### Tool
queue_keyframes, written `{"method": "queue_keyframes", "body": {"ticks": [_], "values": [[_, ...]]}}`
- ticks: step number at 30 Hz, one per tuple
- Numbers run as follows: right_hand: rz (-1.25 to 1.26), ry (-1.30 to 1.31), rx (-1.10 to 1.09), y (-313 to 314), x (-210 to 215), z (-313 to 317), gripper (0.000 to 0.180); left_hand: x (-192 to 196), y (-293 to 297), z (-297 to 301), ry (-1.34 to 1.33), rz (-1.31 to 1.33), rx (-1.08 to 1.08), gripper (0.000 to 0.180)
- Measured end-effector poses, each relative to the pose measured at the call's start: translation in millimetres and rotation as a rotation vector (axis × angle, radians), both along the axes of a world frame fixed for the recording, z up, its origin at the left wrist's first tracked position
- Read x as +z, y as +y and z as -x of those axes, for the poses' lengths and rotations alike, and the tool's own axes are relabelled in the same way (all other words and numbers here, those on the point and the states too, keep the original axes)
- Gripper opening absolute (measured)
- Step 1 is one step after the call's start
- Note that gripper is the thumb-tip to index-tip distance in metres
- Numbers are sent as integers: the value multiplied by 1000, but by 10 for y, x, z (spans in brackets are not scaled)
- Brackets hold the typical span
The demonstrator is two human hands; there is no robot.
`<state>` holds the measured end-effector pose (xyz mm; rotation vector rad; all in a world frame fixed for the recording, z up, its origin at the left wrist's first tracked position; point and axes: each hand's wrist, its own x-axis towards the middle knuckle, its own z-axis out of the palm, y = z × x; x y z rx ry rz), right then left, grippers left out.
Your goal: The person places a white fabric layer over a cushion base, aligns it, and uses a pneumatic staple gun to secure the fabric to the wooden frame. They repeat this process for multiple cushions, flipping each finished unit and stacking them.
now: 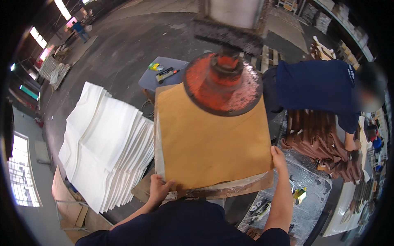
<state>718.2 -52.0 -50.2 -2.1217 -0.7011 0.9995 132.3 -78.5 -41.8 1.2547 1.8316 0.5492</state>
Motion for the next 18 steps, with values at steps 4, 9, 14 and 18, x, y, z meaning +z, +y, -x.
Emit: {"method": "queue_keyframes", "body": {"ticks": [4,9,14,18], "values": [[13,-51,-35,50,-98,109,63,88,58,-122,-224,156,138,66],[33,134,-120,34,-20,91,51,72,161,-67,-422,214,259,52],[59,375,-104,-92,261,44,36,398,476,114,-748,288,291,39],[-179,391,-55,-158,484,251,33,899,551,300,-779,82,248,23]]}}
